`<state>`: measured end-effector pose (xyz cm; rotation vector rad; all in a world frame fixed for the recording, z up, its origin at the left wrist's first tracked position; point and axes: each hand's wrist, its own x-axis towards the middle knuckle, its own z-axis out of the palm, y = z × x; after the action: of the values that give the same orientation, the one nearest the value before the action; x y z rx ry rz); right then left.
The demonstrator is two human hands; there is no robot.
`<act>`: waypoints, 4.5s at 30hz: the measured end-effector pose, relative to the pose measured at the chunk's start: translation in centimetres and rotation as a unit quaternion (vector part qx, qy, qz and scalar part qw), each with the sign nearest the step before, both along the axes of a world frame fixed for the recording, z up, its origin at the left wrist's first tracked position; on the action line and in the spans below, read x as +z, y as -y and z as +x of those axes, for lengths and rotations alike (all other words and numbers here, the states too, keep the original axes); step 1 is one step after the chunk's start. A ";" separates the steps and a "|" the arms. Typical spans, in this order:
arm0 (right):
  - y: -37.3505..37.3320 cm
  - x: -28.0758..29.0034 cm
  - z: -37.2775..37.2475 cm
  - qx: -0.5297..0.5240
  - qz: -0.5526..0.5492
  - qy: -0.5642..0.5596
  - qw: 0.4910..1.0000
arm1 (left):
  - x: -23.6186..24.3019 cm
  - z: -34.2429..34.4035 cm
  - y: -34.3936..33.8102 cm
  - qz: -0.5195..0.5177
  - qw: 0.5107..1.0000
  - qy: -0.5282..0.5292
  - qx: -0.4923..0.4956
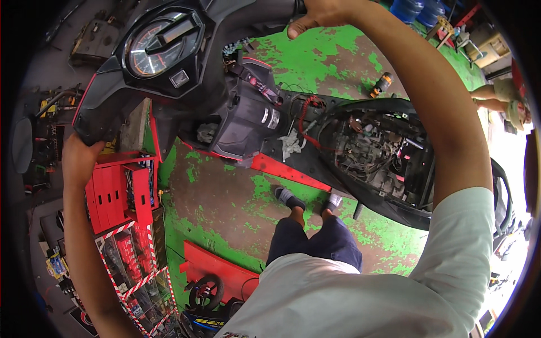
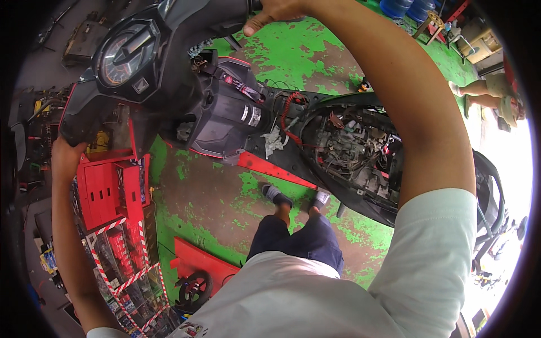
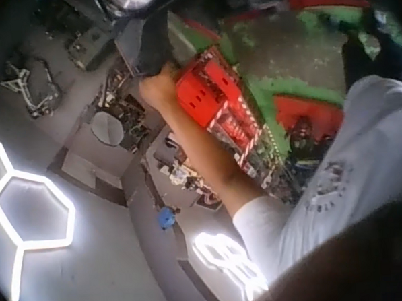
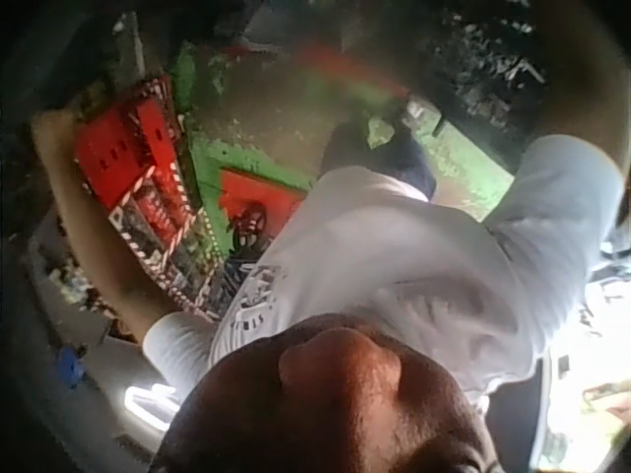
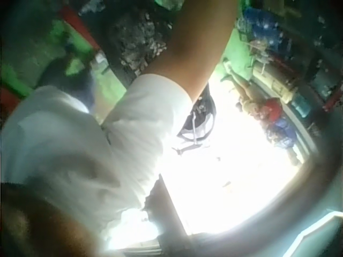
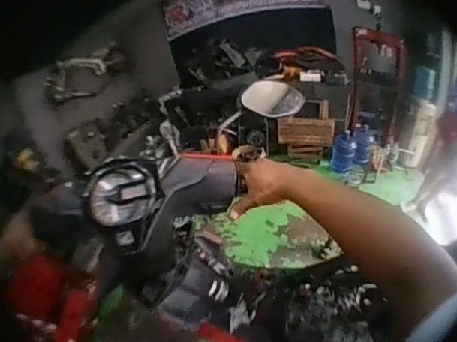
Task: Troubleshooting electrical components and inspecting the engine area of a motorcycle in a service bay.
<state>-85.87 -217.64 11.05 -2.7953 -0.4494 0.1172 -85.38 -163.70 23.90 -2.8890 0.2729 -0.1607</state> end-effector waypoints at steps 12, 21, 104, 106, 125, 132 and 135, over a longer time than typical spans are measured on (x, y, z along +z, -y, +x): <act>0.0 1.2 -1.8 0.062 0.034 0.046 0.996 | 0.2 -0.8 1.3 -0.003 1.000 0.009 -0.008; -0.3 -0.1 0.1 -0.008 -0.024 0.030 0.999 | 0.3 -0.1 0.6 -0.036 0.999 -0.030 -0.002; 20.5 -14.2 -64.3 -0.744 -0.130 0.253 0.605 | -0.3 2.6 -2.4 -0.092 0.994 -0.056 -0.023; 20.2 -14.3 -63.7 -0.751 -0.127 0.257 0.595 | -0.4 2.6 -2.6 -0.098 0.993 -0.051 -0.036; 20.4 -15.6 -64.7 -0.744 -0.208 0.218 0.597 | -0.8 3.8 -4.0 -0.165 0.982 -0.075 -0.052; 20.4 -15.6 -64.8 -0.743 -0.205 0.218 0.599 | -0.7 3.9 -4.4 -0.189 0.976 -0.103 -0.040; 20.3 -15.5 -64.7 -0.746 -0.204 0.207 0.599 | -0.8 3.7 -4.1 -0.180 0.979 -0.084 -0.054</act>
<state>-150.60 -237.97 -4.42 -2.5033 2.0601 -0.8792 -81.65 -159.58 23.10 -3.2541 0.4781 0.0196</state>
